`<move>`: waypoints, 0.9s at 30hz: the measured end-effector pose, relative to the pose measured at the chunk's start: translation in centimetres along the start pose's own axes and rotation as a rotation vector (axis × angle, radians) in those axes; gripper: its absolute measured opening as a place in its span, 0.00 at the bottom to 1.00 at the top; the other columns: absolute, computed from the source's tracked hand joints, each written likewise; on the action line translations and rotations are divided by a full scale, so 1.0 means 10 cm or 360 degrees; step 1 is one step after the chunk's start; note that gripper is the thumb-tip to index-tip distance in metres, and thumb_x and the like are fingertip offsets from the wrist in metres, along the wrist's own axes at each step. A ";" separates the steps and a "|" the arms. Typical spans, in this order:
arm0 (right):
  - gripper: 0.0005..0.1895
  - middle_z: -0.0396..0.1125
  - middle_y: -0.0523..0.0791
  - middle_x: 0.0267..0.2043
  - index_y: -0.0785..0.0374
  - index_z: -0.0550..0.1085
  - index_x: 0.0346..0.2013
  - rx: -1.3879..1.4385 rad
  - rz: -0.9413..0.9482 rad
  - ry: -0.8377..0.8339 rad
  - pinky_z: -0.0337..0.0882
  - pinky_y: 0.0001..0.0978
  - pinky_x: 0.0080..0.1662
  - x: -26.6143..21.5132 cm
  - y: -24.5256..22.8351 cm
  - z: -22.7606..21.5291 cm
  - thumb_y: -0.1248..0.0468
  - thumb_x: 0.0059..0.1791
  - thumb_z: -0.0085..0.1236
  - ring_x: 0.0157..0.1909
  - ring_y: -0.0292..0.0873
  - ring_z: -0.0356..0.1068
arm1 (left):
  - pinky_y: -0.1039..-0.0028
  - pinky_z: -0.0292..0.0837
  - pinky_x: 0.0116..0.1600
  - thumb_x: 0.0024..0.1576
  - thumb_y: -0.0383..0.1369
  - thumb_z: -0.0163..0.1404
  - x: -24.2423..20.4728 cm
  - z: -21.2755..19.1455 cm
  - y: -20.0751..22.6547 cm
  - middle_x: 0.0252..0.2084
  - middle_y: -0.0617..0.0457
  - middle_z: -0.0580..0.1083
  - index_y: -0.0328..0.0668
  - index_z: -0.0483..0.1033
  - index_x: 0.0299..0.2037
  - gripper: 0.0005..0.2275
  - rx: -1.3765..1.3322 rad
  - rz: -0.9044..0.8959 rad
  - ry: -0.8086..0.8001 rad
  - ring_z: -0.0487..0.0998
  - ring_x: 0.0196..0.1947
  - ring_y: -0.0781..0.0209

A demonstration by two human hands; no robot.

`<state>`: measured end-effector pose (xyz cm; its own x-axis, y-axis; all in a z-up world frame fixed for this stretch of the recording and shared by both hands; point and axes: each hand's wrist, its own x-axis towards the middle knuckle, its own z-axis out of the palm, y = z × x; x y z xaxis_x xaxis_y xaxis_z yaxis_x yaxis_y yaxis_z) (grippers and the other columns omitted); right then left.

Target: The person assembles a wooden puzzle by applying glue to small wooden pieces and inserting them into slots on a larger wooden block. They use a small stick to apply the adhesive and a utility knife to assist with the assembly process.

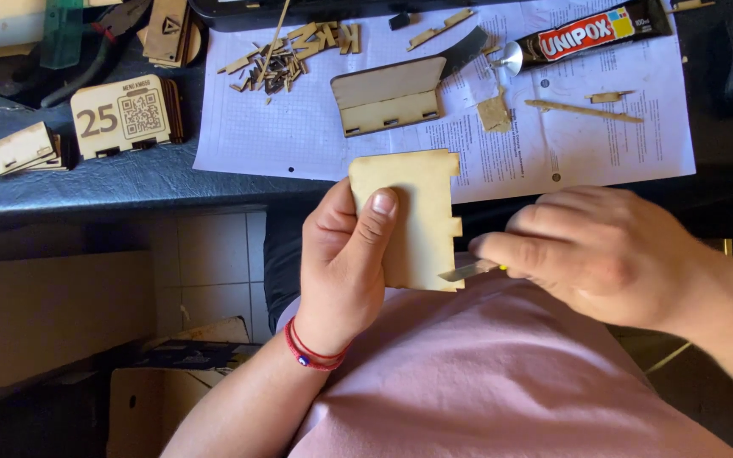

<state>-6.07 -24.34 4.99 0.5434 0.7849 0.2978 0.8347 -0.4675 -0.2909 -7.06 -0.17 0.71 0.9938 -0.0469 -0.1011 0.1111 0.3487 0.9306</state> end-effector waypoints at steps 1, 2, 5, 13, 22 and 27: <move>0.13 0.66 0.43 0.32 0.60 0.74 0.47 0.0006 0.0029 -0.0055 0.67 0.42 0.32 0.01 0.00 -0.04 0.62 0.49 0.60 0.28 0.46 0.64 | 0.80 0.65 0.40 0.62 0.40 0.48 0.00 0.01 -0.01 0.36 0.61 0.72 0.40 0.75 0.43 0.11 -0.0019 0.0004 -0.0020 0.67 0.36 0.74; 0.13 0.66 0.43 0.32 0.60 0.74 0.47 0.0004 0.0031 -0.0056 0.67 0.42 0.32 0.02 0.01 -0.07 0.62 0.49 0.60 0.28 0.46 0.64 | 0.80 0.65 0.40 0.62 0.40 0.48 0.01 0.01 0.00 0.36 0.61 0.72 0.40 0.75 0.43 0.11 -0.0021 0.0004 -0.0022 0.67 0.36 0.74; 0.13 0.67 0.43 0.32 0.61 0.73 0.48 0.0080 0.0040 -0.0107 0.68 0.41 0.31 0.03 0.02 -0.12 0.63 0.49 0.57 0.28 0.45 0.66 | 0.81 0.64 0.41 0.62 0.41 0.48 0.02 0.02 0.01 0.38 0.62 0.72 0.40 0.75 0.43 0.12 -0.0025 0.0025 -0.0017 0.66 0.37 0.75; 0.13 0.70 0.41 0.36 0.55 0.75 0.50 -0.0250 0.0235 -0.0075 0.72 0.44 0.34 0.02 0.05 -0.15 0.64 0.50 0.57 0.30 0.48 0.69 | 0.80 0.65 0.42 0.61 0.46 0.46 0.00 0.00 0.19 0.37 0.62 0.72 0.41 0.75 0.43 0.15 0.0528 0.0146 -0.0065 0.66 0.37 0.74; 0.17 0.63 0.39 0.29 0.51 0.74 0.53 -0.0476 0.0127 -0.0260 0.69 0.41 0.29 -0.05 -0.15 -0.10 0.62 0.50 0.52 0.27 0.45 0.65 | 0.80 0.64 0.42 0.62 0.41 0.46 0.00 -0.01 0.12 0.36 0.63 0.72 0.41 0.75 0.42 0.12 0.0534 0.0131 -0.0039 0.65 0.36 0.73; 0.15 0.60 0.39 0.25 0.51 0.76 0.53 -0.0651 0.0197 -0.0170 0.71 0.42 0.30 0.05 -0.12 -0.26 0.61 0.51 0.56 0.24 0.44 0.65 | 0.80 0.65 0.42 0.62 0.43 0.46 0.00 0.01 0.15 0.37 0.62 0.73 0.42 0.75 0.43 0.13 0.0563 0.0135 -0.0110 0.66 0.36 0.74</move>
<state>-6.59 -24.45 7.85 0.6472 0.7404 0.1814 0.7422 -0.6663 0.0717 -6.90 0.23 2.19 0.9951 -0.0991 -0.0053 0.0063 0.0095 0.9999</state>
